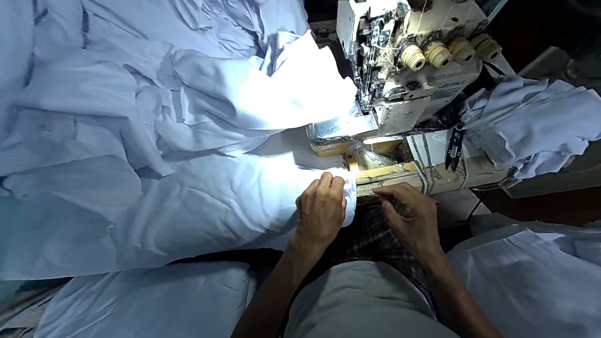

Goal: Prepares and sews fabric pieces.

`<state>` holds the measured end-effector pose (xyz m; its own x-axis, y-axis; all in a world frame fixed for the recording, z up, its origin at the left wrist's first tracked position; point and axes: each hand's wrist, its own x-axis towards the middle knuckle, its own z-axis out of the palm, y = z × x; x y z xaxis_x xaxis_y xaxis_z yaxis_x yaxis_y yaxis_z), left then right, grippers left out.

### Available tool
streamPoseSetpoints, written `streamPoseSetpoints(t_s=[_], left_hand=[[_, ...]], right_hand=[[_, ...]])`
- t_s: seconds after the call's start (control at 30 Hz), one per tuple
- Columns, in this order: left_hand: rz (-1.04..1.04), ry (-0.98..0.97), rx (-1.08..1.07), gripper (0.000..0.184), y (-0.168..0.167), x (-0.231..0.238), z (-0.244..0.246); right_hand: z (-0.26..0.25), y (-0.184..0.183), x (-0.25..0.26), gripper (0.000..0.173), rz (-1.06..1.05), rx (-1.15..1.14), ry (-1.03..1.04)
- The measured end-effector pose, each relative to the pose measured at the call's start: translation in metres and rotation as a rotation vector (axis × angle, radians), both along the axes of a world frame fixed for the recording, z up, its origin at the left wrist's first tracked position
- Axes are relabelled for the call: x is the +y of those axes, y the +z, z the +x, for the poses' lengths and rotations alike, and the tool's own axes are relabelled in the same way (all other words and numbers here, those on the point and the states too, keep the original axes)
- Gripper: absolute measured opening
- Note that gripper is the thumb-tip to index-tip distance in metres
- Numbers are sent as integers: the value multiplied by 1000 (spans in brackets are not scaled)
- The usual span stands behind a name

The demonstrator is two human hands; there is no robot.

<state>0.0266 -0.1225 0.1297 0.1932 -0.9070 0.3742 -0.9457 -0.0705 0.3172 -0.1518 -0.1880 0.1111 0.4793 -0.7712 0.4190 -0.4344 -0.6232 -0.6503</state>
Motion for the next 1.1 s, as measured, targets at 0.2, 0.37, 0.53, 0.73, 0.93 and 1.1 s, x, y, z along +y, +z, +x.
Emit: streamPoseSetpoints(t_s=[0.2,0.37,0.53,0.73,0.93,1.1], left_hand=[[-64,29,268,2,0,14,11],[-26,-6,632,4,-4,28,20],[-16,-132,605,16,4,41,20],[-83,-280,415,11,29,57,35],[161,-347,455,41,71,87,69],[375,-304,318,31,90,119,127]], right_hand=[[15,6,3,20,1,-25,87],[33,5,12,25,0,39,240],[41,-1,23,48,-37,67,333],[64,2,37,24,-169,10,290],[76,17,57,32,-156,-21,484],[87,46,63,44,-200,-201,600]])
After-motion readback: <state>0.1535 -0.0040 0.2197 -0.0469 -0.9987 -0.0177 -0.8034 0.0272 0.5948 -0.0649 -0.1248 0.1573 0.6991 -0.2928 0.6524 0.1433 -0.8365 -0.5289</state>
